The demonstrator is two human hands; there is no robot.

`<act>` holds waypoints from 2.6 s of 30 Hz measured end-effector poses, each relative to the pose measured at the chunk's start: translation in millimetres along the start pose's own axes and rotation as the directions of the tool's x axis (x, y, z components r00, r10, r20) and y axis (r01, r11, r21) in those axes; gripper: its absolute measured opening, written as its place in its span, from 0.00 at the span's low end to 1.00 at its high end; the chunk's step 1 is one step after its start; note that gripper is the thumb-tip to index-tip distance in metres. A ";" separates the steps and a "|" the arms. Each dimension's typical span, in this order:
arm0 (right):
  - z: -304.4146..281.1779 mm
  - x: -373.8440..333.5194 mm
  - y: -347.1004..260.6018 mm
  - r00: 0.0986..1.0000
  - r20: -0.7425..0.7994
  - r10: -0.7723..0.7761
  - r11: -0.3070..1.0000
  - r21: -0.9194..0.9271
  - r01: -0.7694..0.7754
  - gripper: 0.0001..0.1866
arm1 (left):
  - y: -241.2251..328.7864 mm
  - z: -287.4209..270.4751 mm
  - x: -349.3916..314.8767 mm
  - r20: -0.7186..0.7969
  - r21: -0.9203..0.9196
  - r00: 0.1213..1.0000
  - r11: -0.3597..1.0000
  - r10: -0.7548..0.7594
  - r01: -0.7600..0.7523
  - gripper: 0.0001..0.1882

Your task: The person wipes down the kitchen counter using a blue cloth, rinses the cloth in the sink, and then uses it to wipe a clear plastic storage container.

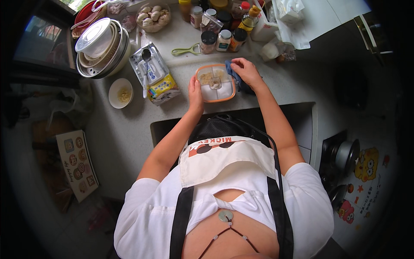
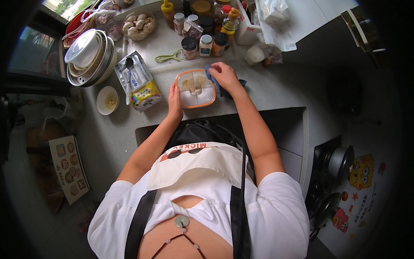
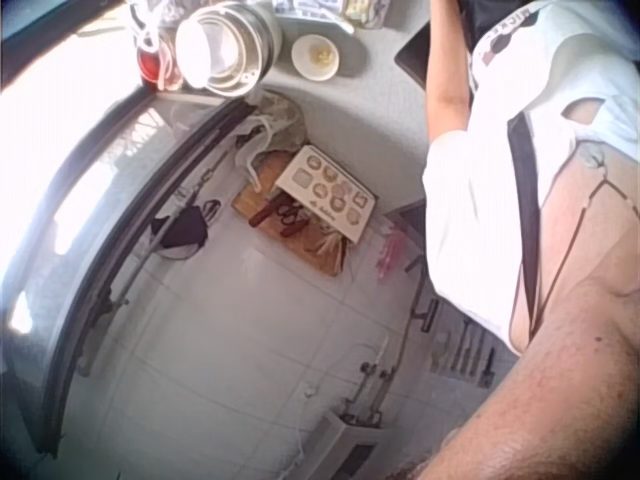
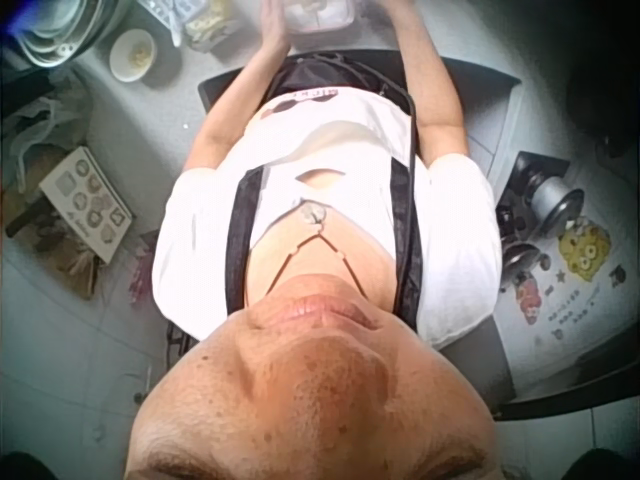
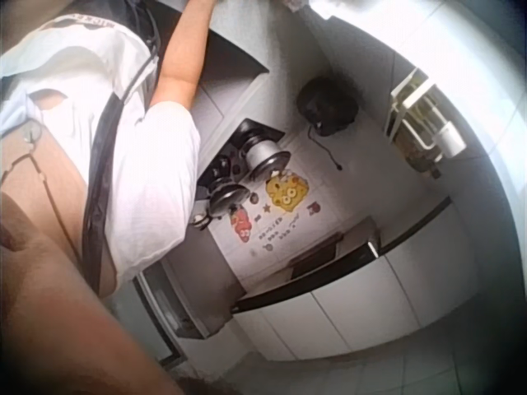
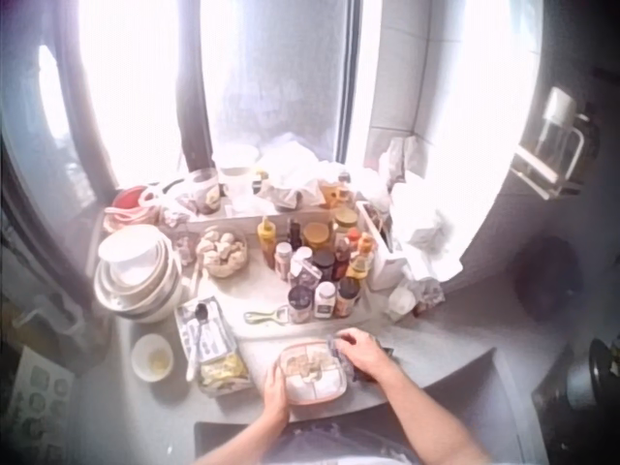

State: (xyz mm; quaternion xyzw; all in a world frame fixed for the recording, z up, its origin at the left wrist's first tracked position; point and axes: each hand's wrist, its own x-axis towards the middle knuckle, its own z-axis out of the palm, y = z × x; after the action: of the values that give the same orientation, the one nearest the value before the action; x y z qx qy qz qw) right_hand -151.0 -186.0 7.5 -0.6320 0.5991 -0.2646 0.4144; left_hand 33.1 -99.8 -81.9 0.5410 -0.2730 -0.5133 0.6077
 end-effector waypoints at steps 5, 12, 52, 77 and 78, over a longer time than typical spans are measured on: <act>-8.6 -5.0 -11.2 0.988 0.151 -0.029 0.986 -0.159 0.053 0.18 | -2.6 -2.7 3.4 -0.006 0.017 1.000 1.000 0.013 -0.013 0.20; 7.8 1.9 -33.4 0.989 0.016 0.145 0.789 -0.605 -0.106 0.19 | 15.9 1.8 32.3 0.051 0.244 0.988 0.958 0.144 -0.152 0.18; -25.8 -20.9 -25.8 0.846 0.101 -0.524 0.682 -0.545 0.488 0.12 | 26.6 15.7 26.2 -0.059 0.327 0.989 0.939 0.134 -0.108 0.13; -27.9 0.3 -33.3 0.750 0.590 -0.300 0.524 -0.554 0.646 0.08 | 24.8 14.9 27.0 -0.058 0.346 0.983 0.928 0.172 -0.142 0.12; -28.9 1.8 -35.1 0.746 0.608 -0.271 0.535 -0.549 0.642 0.08 | 24.1 14.6 27.4 -0.057 0.356 0.984 0.924 0.170 -0.139 0.12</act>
State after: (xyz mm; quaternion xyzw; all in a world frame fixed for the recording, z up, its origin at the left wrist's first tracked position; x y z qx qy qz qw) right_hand -155.8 -195.8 51.6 -0.9226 0.3449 0.0502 0.1653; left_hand 37.0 -133.2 -61.5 0.6392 -0.3753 -0.3831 0.5512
